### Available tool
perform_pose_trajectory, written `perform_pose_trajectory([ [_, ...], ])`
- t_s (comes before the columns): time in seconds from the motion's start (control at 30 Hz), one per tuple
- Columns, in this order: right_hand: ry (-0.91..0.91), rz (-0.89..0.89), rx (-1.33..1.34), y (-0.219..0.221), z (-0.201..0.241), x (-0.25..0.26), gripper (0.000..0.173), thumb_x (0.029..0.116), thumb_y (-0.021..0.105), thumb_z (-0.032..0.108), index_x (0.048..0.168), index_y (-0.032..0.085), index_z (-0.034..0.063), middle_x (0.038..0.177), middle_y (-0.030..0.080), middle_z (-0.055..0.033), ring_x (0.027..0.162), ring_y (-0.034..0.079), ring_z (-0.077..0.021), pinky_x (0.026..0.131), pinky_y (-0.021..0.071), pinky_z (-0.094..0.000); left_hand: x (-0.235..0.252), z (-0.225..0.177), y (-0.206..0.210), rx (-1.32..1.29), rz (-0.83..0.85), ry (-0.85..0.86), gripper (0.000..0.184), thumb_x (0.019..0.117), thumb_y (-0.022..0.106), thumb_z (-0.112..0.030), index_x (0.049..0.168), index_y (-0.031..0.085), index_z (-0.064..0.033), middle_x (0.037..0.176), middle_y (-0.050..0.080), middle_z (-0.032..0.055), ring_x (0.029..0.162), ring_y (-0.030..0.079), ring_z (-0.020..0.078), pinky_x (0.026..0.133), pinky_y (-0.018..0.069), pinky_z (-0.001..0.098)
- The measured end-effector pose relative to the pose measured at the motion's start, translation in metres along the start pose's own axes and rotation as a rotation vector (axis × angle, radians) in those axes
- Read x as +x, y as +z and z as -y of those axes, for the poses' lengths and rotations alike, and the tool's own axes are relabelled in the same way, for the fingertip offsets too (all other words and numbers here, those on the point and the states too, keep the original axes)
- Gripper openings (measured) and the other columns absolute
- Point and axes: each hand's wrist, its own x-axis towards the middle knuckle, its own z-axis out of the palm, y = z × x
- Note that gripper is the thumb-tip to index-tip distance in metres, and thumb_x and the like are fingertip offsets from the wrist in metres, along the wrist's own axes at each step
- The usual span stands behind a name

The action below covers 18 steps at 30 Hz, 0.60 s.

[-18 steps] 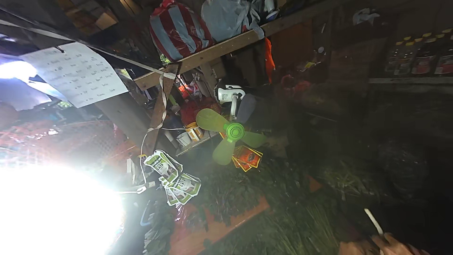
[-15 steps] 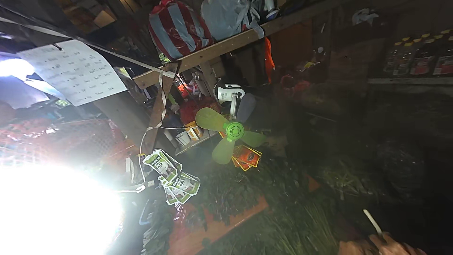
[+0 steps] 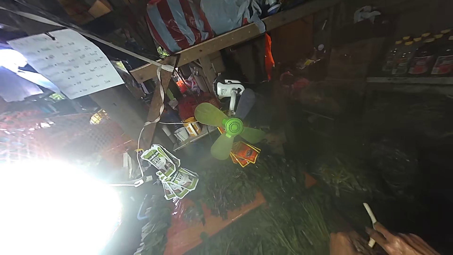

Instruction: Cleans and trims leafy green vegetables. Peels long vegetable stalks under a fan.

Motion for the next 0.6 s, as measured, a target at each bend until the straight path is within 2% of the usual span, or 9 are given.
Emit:
perform_pose_trajectory([
  [0.1,-0.129,-0.050,-0.004,-0.003,-0.012,-0.001,0.022,0.1010,0.051,-0.004,0.114,0.066,-0.0124,0.103,0.067,-0.0312,0.078,0.071,-0.0464,0.067,0.0581,-0.0561,-0.002,-0.003,-0.002,0.046,0.050,0.008,0.024,0.0873,0.064,0.000,0.108,0.073,0.0058,0.099,0.073,0.0243,0.095,0.071,0.0393,0.086,0.0529,0.0597],
  [0.23,-0.223,-0.087,-0.055,0.003,-0.025,-0.002,0.015,0.0960,0.056,-0.007,0.101,0.070,-0.0086,0.096,0.068,-0.0255,0.074,0.071,-0.0419,0.063,0.0585,-0.0527,-0.006,-0.004,-0.001,0.081,0.072,0.017,0.024,0.0880,0.064,-0.002,0.109,0.074,0.0038,0.100,0.074,0.0232,0.095,0.071,0.0388,0.086,0.0535,0.0591],
  [0.4,-0.274,0.000,0.045,-0.001,-0.040,0.000,0.018,0.0905,0.061,-0.011,0.102,0.074,-0.0044,0.098,0.069,-0.0243,0.077,0.070,-0.0440,0.066,0.0577,-0.0577,-0.010,-0.007,-0.003,0.097,0.110,0.013,0.026,0.0880,0.064,-0.001,0.112,0.073,0.0039,0.104,0.073,0.0240,0.099,0.071,0.0401,0.089,0.0527,0.0603],
  [0.6,-0.347,0.032,0.009,-0.013,-0.038,-0.004,0.014,0.0899,0.062,-0.010,0.098,0.072,-0.0050,0.100,0.068,-0.0234,0.075,0.070,-0.0416,0.064,0.0577,-0.0544,-0.010,-0.003,0.000,0.078,0.115,0.071,0.027,0.0867,0.065,0.001,0.112,0.074,0.0037,0.102,0.074,0.0238,0.097,0.072,0.0398,0.088,0.0531,0.0600],
])
